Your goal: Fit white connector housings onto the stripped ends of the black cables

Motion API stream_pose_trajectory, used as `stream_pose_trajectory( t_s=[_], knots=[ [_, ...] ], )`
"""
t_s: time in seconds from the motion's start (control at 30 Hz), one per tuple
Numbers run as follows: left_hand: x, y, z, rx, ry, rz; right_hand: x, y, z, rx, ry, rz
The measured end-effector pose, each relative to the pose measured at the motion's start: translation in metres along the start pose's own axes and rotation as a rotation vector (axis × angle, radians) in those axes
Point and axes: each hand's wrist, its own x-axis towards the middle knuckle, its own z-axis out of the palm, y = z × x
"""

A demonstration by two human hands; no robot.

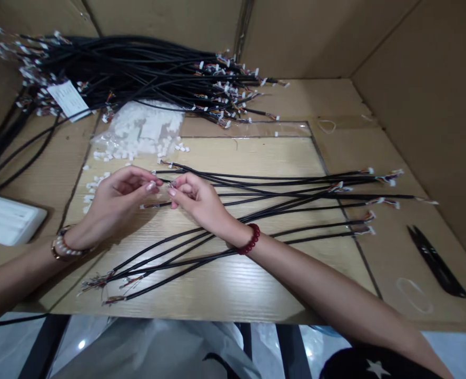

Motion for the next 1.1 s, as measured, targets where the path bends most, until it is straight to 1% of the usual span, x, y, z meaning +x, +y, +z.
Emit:
stream_pose_trajectory(
  t_s=[0.07,0.13,0.23,0.37,0.57,0.77,0.93,1.1],
  knots=[
    [0.0,-0.003,0.005,-0.098,0.022,0.009,0.0,0.002,0.0,0.03,-0.014,0.019],
    [-0.002,-0.006,0.006,-0.192,0.021,-0.034,0.0,0.003,0.0,0.05,-0.012,0.038],
    [-0.006,-0.01,0.005,-0.233,0.019,-0.087,0.001,0.003,0.001,0.05,0.013,0.055],
    [-0.006,-0.013,0.003,-0.224,-0.034,-0.093,0.002,0.003,0.002,0.057,0.04,0.073],
    [-0.004,-0.012,0.002,-0.172,-0.096,-0.029,0.001,0.002,0.0,0.089,0.018,0.111],
    [-0.005,-0.013,0.0,-0.192,-0.104,-0.056,-0.001,-0.004,0.0,0.159,0.021,0.136],
    [-0.006,-0.01,0.001,-0.215,-0.122,-0.073,-0.001,-0.002,-0.004,0.221,-0.02,0.159],
    [-0.006,-0.013,-0.001,-0.182,-0.126,-0.029,-0.002,-0.001,-0.006,0.3,-0.098,0.15]
  ],
)
